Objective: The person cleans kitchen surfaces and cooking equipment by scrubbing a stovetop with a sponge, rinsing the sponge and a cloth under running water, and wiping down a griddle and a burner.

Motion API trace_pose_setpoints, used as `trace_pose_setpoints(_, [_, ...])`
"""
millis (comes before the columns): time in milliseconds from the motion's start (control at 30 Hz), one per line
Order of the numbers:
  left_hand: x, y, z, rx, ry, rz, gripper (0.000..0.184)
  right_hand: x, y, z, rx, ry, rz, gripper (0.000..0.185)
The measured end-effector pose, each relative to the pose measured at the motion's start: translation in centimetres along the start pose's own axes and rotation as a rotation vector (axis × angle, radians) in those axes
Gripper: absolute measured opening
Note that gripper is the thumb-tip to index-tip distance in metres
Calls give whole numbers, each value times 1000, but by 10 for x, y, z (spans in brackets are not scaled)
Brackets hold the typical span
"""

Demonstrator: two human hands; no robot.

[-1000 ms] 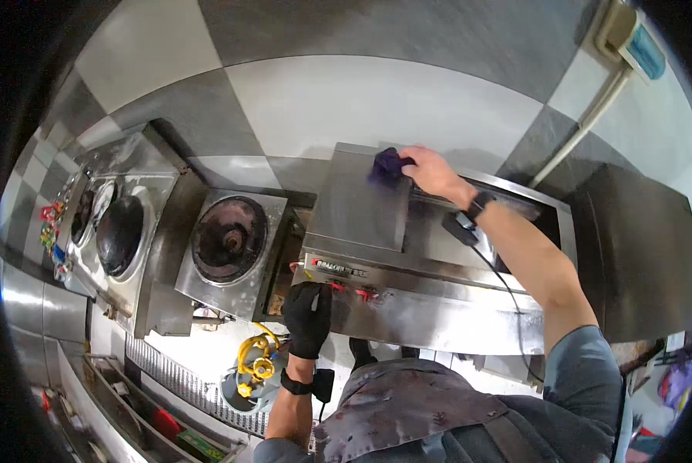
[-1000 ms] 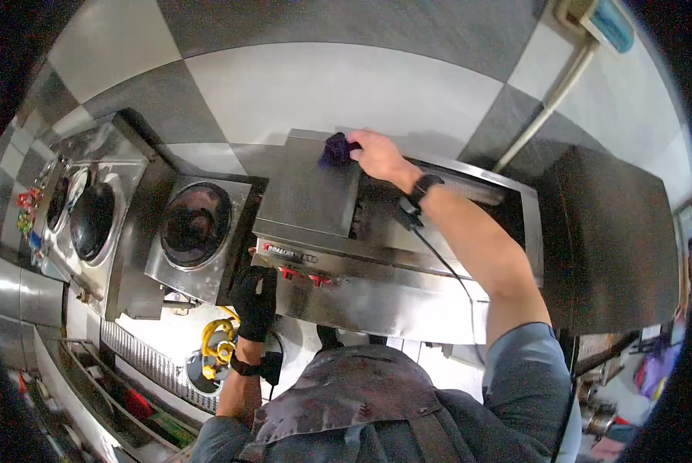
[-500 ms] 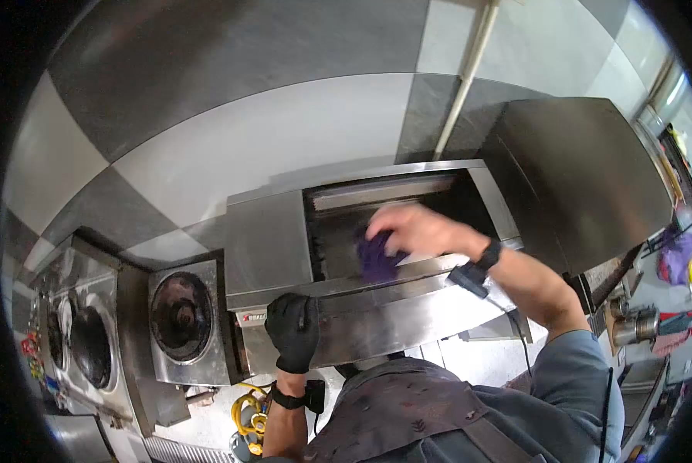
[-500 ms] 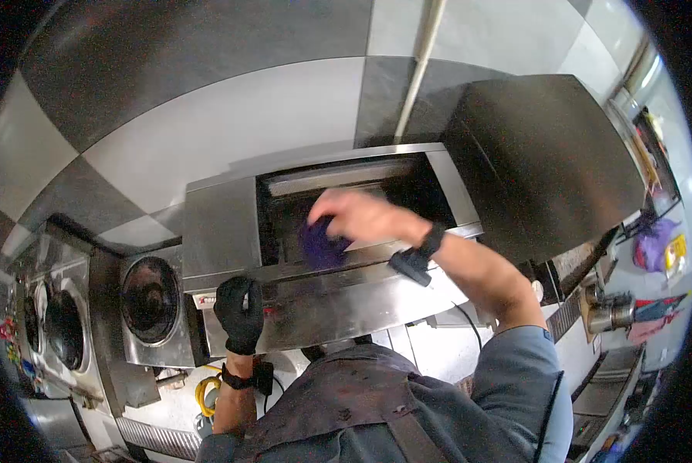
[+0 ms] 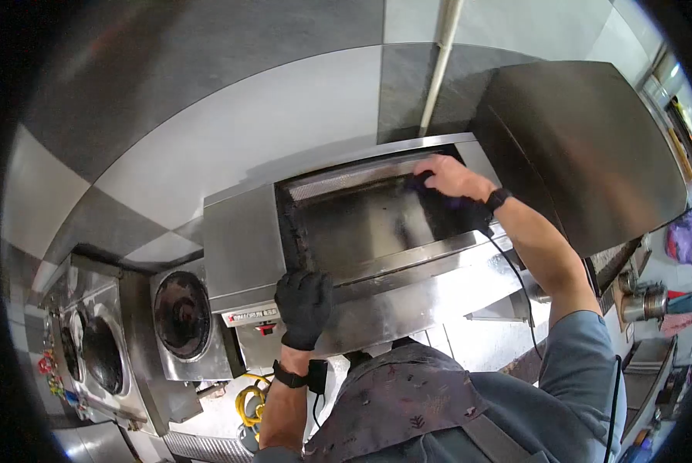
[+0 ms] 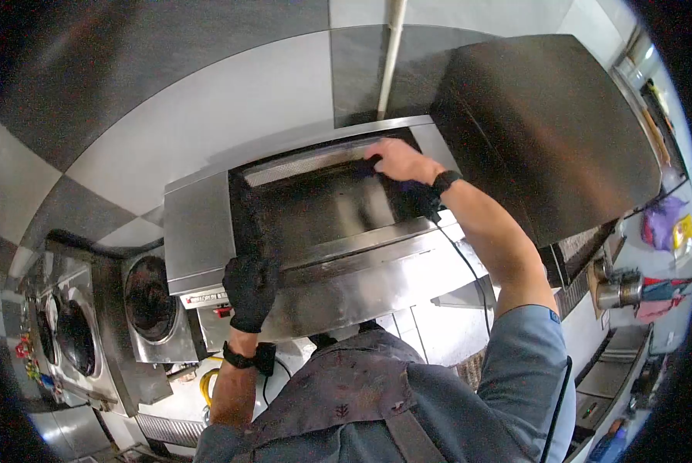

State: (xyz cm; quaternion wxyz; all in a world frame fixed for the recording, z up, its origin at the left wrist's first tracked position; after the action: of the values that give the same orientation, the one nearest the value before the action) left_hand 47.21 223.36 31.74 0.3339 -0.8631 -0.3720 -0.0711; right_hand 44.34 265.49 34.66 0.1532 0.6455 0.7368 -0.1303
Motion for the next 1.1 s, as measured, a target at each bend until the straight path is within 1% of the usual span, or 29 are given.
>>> trace_pose_setpoints(33, [-1,-4,2,0,13,12,11,-2,1,-10,7,7,15,30])
trace_pose_setpoints(100, [-3,-5,9,-27,-57,21,11,-9,25,-47,160,-42,-35,30])
trace_pose_setpoints(133, [2,-9,11,-41,-32,41,11,-1,42,-72,281,27,23,32])
trace_pose_setpoints(200, [12,-19,5,46,95,55,13,36,79,-100,337,35,108,35])
trace_pose_setpoints(233, [17,-21,8,60,73,70,15,47,101,-104,344,43,125,35])
trace_pose_setpoints(300, [23,-24,14,44,90,114,17,64,143,-92,240,191,215,37])
trace_pose_setpoints(333, [26,-23,18,28,92,144,20,67,165,-70,217,172,226,36])
trace_pose_setpoints(367, [28,-20,20,18,102,156,20,54,184,-49,329,204,253,38])
trace_pose_setpoints(400, [27,-16,25,-46,61,130,23,38,199,-32,441,237,279,39])
trace_pose_setpoints(433, [26,-14,30,-110,16,102,27,28,211,-24,452,306,289,39])
trace_pose_setpoints(467, [25,-13,34,-117,14,105,27,16,219,-18,459,372,293,39])
trace_pose_setpoints(500, [22,-9,37,-133,39,120,32,-4,221,-15,447,399,318,40])
trace_pose_setpoints(533, [17,-7,40,-149,60,139,37,-18,220,-9,450,380,319,40])
trace_pose_setpoints(567, [12,-4,42,-159,47,145,37,-28,221,-3,468,392,364,40])
trace_pose_setpoints(633, [7,3,46,-202,67,209,43,-53,213,9,510,411,426,39])
trace_pose_setpoints(667, [6,2,43,-204,51,200,43,-67,207,18,528,375,407,40])
trace_pose_setpoints(733, [10,-1,40,-287,86,214,46,-102,185,42,565,269,355,41])
trace_pose_setpoints(767, [12,-2,36,-290,68,205,46,-124,171,51,532,227,332,40])
trace_pose_setpoints(833, [14,-8,23,-199,403,117,45,-166,141,70,463,191,253,39])
trace_pose_setpoints(867, [14,-7,24,-200,394,117,45,-185,127,79,425,200,197,39])
trace_pose_setpoints(933, [-1,-4,35,-227,880,-216,44,-227,102,92,331,290,46,40])
trace_pose_setpoints(967, [-4,-7,37,-229,878,-215,44,-249,96,97,283,315,-65,42])
trace_pose_setpoints(1000, [-10,-14,42,-224,1083,-334,42,-268,90,102,240,346,-176,44])
trace_pose_setpoints(1067, [-21,-23,38,-213,1292,-438,40,-292,83,123,314,230,-303,45])
trace_pose_setpoints(1100, [-18,-29,15,-243,805,-137,37,-294,81,132,282,74,-318,43])
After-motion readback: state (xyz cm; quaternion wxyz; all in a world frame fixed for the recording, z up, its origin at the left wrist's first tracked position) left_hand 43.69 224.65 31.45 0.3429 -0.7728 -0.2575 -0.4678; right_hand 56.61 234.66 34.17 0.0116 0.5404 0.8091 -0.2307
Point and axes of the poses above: each hand's wrist, its own y-axis away from the middle knuckle, its own z-axis out of the palm, x = y × z, the point moved 4 cm from there along -y, towards the middle knuckle, and after that the axes turned 3 degrees about -x, right-handed, at the moved point
